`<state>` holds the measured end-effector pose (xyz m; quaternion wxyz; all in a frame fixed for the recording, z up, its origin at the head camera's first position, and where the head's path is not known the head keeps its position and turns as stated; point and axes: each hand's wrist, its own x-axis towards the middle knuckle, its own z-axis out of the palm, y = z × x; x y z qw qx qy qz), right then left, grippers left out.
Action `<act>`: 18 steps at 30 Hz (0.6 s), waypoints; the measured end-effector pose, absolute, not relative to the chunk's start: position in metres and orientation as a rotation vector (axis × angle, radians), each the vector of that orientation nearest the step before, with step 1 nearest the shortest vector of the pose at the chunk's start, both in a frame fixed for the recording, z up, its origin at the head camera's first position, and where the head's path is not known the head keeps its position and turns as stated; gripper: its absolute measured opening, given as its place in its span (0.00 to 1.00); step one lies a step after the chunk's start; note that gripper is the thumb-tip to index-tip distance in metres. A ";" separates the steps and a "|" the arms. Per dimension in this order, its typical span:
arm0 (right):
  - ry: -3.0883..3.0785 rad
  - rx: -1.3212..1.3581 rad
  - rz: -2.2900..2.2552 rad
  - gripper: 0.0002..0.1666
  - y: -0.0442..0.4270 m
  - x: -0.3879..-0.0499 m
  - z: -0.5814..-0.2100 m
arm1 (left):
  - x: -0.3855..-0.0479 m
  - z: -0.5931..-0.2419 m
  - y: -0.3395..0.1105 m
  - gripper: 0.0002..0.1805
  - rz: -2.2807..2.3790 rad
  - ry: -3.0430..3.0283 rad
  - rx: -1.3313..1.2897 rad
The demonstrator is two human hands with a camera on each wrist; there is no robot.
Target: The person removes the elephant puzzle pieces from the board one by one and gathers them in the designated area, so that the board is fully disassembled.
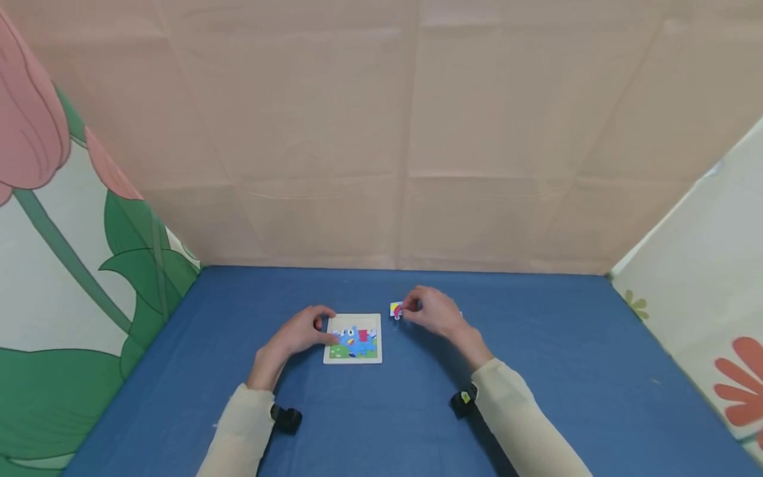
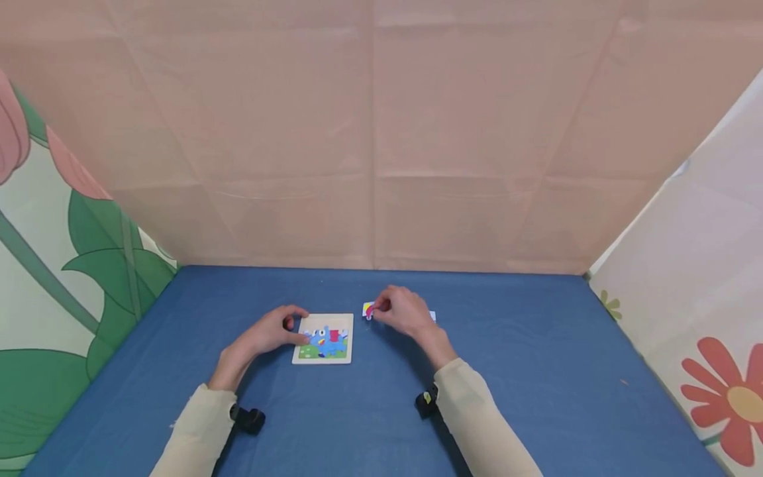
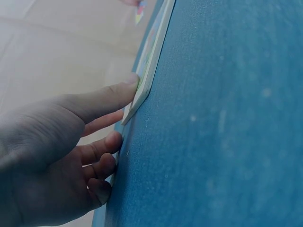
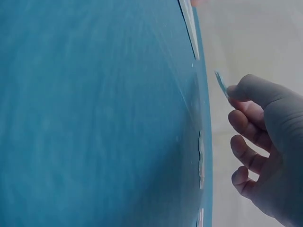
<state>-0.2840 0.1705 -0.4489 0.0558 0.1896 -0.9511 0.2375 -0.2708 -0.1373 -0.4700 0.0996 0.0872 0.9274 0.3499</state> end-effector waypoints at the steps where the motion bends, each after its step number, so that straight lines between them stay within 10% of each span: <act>1: -2.888 0.573 0.719 0.03 0.173 -0.284 -0.449 | -0.271 -0.470 -0.137 0.31 1.032 2.743 0.256; 18: -3.064 0.507 0.702 0.05 0.188 -0.286 -0.447 | -0.269 -0.468 -0.136 0.30 1.050 2.723 0.244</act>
